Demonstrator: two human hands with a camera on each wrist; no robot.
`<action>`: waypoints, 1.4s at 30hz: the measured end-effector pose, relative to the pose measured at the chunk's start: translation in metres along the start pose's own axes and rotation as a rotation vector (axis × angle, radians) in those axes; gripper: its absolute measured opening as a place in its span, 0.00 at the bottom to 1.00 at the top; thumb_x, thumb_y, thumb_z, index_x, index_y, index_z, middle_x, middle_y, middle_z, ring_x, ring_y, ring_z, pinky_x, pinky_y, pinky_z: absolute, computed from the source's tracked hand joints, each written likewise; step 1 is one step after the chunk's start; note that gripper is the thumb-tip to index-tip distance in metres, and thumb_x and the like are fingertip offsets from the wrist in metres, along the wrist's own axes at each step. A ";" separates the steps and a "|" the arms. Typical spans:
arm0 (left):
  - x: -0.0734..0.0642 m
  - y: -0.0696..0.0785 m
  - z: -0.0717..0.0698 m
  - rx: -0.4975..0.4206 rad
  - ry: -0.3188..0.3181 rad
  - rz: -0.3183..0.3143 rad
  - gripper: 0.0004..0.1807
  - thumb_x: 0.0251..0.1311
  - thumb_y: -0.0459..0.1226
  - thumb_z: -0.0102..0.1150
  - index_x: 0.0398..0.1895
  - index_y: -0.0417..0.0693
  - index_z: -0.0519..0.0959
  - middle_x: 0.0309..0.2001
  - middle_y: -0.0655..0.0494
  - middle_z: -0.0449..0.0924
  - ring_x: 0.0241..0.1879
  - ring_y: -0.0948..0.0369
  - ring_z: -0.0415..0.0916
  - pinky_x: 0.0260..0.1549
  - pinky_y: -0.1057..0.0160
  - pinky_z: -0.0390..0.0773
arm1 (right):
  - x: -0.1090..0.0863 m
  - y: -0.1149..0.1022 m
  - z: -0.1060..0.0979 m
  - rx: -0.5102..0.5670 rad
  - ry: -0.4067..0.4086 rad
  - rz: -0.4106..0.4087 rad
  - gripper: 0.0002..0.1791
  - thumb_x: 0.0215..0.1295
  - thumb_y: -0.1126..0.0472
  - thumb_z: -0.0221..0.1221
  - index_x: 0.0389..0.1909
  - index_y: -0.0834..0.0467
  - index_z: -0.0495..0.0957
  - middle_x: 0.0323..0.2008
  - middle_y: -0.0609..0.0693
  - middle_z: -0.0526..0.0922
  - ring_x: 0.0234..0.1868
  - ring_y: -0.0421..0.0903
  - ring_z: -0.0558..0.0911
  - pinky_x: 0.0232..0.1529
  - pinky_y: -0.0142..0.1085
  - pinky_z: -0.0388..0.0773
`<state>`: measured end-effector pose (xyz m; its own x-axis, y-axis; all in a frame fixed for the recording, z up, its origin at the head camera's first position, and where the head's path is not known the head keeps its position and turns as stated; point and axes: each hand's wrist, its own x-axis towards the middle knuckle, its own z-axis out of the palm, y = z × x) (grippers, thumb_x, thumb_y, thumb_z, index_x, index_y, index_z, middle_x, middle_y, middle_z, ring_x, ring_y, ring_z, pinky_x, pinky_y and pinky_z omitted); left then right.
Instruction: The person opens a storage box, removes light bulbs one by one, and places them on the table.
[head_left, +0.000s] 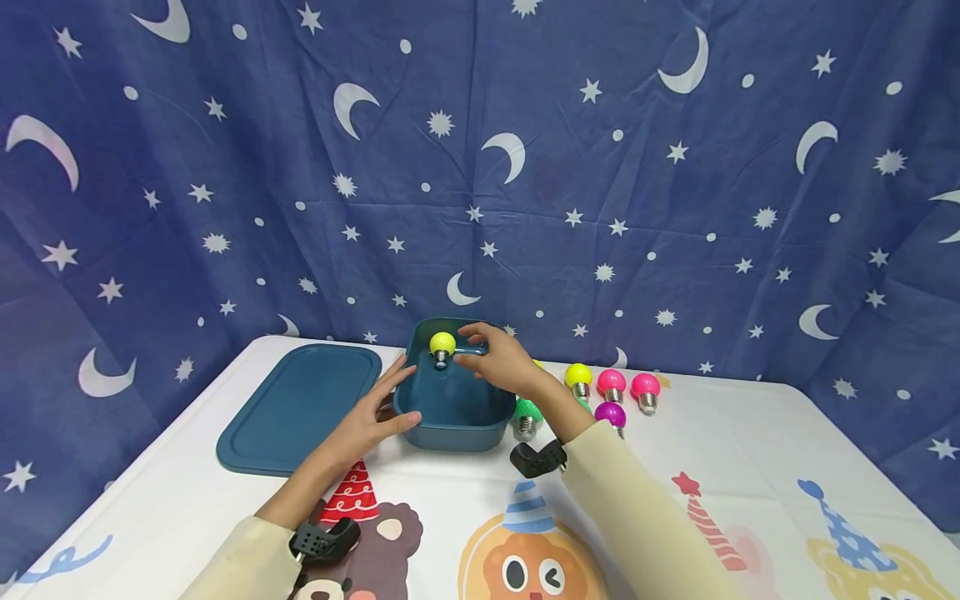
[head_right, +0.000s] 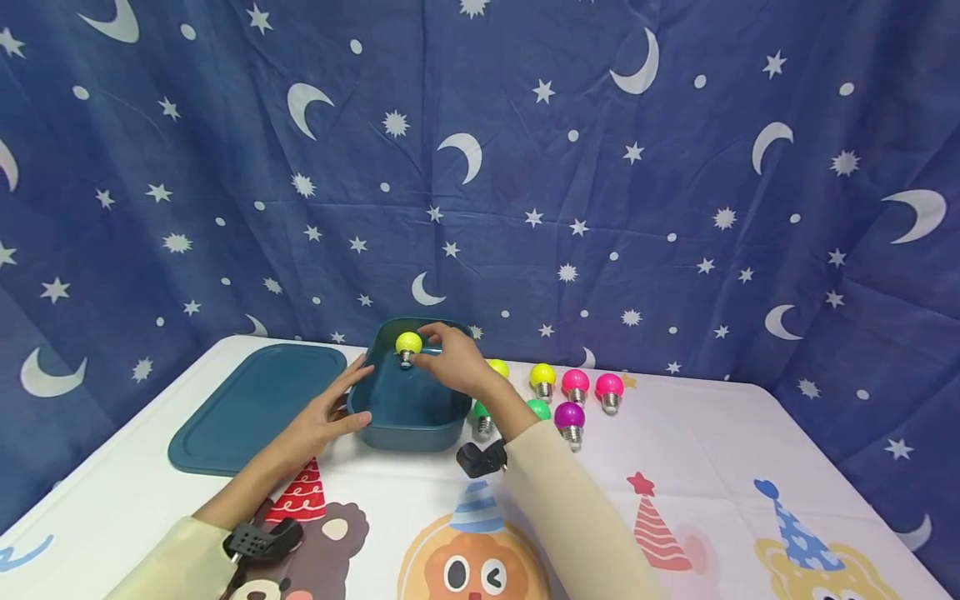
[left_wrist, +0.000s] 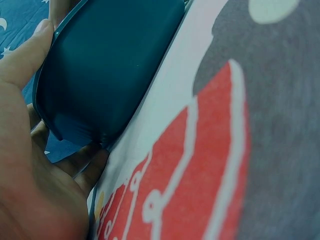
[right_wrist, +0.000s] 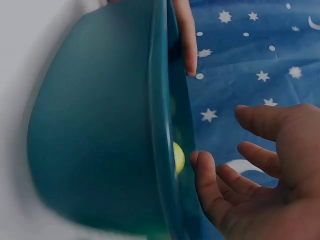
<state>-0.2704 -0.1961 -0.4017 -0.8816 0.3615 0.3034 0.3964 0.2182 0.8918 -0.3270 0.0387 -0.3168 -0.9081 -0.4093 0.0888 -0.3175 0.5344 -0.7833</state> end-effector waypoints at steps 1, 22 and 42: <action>0.000 0.000 0.000 -0.002 -0.001 0.000 0.38 0.63 0.40 0.60 0.74 0.49 0.55 0.76 0.52 0.35 0.69 0.36 0.46 0.62 0.38 0.55 | 0.004 0.000 0.003 0.040 -0.014 0.015 0.28 0.66 0.57 0.60 0.66 0.55 0.67 0.62 0.58 0.69 0.45 0.53 0.82 0.43 0.41 0.80; -0.001 -0.001 -0.001 0.003 -0.003 0.006 0.39 0.63 0.40 0.60 0.75 0.48 0.54 0.76 0.55 0.36 0.69 0.39 0.52 0.61 0.42 0.61 | 0.043 0.011 0.046 -0.011 0.017 0.125 0.34 0.64 0.58 0.61 0.70 0.57 0.62 0.68 0.60 0.59 0.61 0.57 0.69 0.58 0.52 0.69; 0.001 -0.001 -0.001 0.000 0.003 0.026 0.38 0.63 0.40 0.60 0.74 0.49 0.56 0.76 0.53 0.37 0.68 0.40 0.53 0.61 0.42 0.61 | 0.053 0.015 0.053 -0.101 -0.016 0.102 0.41 0.61 0.61 0.63 0.73 0.49 0.57 0.74 0.55 0.48 0.71 0.58 0.53 0.65 0.58 0.56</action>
<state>-0.2717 -0.1969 -0.4023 -0.8719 0.3644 0.3270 0.4189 0.2094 0.8836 -0.3658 -0.0139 -0.3561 -0.9330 -0.3598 0.0014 -0.2499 0.6453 -0.7219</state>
